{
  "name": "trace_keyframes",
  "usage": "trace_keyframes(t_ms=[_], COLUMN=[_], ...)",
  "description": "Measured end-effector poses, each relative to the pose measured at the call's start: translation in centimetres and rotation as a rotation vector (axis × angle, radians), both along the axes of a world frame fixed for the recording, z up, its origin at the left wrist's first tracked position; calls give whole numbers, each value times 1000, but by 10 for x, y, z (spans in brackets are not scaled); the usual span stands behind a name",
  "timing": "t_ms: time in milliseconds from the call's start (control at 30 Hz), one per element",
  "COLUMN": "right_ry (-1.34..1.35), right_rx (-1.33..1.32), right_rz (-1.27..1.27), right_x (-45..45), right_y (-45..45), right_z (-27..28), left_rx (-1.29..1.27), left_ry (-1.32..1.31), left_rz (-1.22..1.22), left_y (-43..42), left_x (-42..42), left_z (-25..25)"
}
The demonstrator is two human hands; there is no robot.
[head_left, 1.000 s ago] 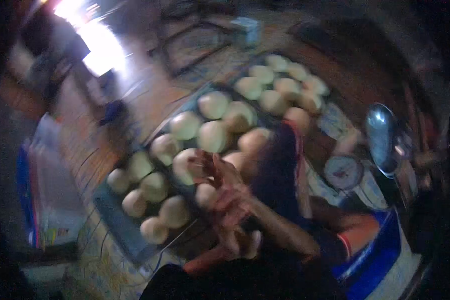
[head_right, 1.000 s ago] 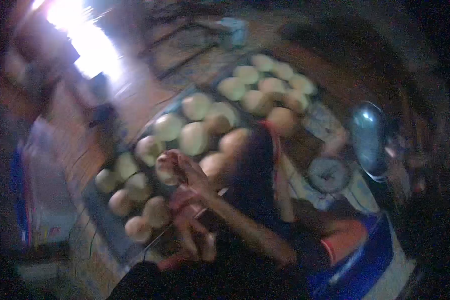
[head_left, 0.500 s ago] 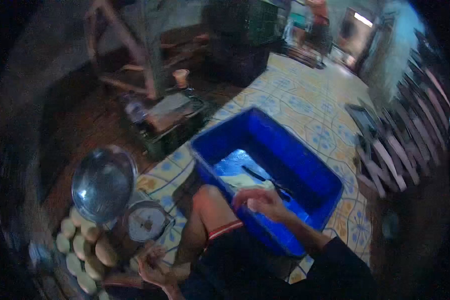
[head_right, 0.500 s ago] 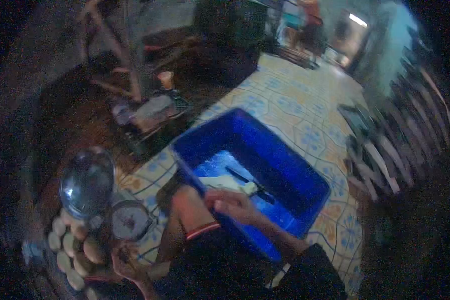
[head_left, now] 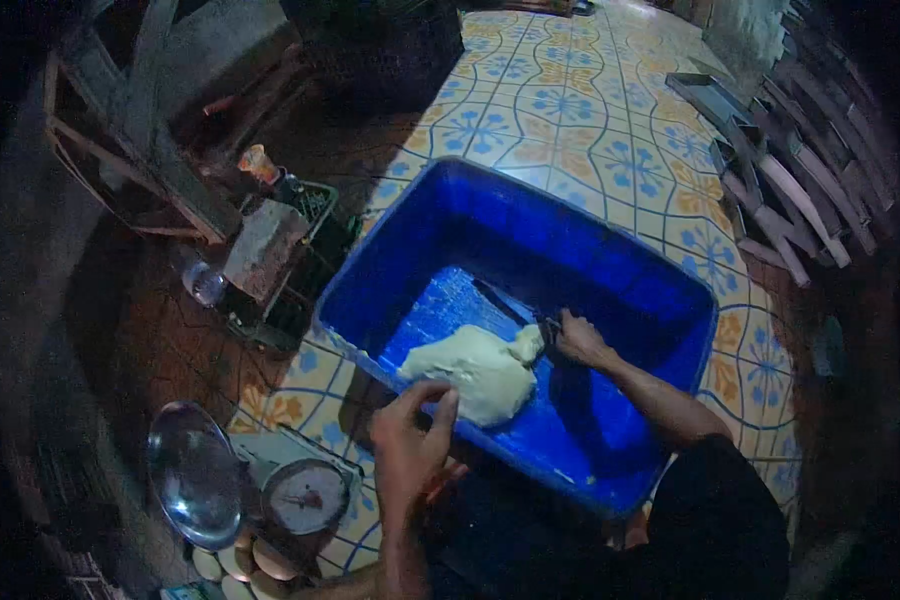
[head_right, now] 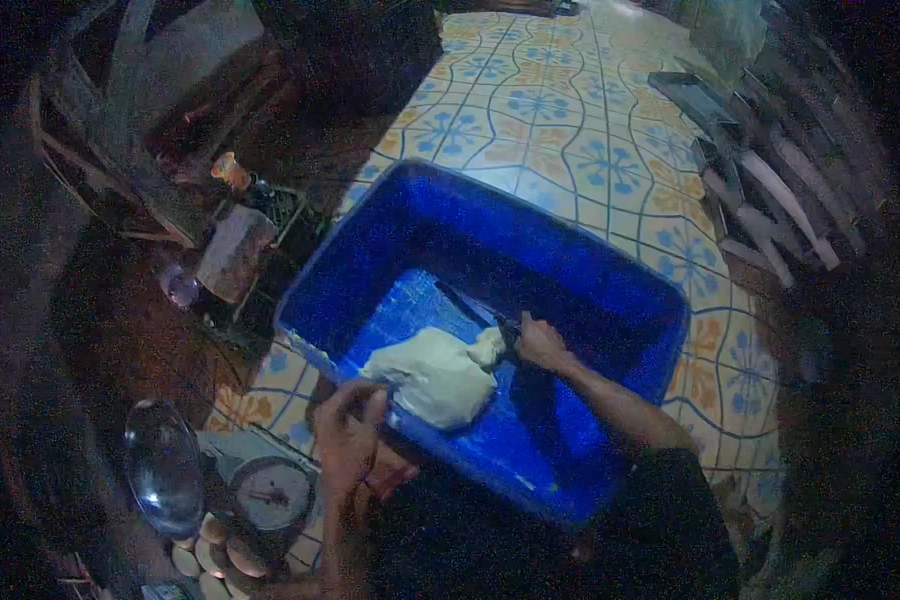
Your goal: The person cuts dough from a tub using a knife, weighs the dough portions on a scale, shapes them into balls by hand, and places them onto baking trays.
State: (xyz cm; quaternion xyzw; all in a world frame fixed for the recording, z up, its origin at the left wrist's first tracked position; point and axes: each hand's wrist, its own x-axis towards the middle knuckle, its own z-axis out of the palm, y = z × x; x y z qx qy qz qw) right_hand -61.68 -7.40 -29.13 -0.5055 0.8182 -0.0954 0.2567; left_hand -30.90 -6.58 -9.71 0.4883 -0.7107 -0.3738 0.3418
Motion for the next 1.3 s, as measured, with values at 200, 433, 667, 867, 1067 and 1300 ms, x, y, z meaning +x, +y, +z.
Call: trace_keyframes(t_ms=[200, 433, 667, 867, 1067, 1300], right_ry=[-113, -231, -172, -215, -299, -260], right_rx=[-498, -688, -733, -726, -792, -745], right_rz=[-207, -231, -93, -78, -78, -87], right_x=[-19, -10, -22, -22, -16, -13], right_y=[-7, -2, -2, 1, 3, 4], right_z=[96, 132, 118, 136, 144, 140], left_rx=[250, -107, -30, 181, 65, -192], left_ry=[-204, -654, -991, -1082, -1468, -1052], left_rz=[-273, -690, -590, -947, -551, -848], left_y=[-94, -96, -61, -96, -128, -75], left_x=[-60, -166, -205, -159, -78, -147], left_z=[-70, -150, -184, -82, -53, -148])
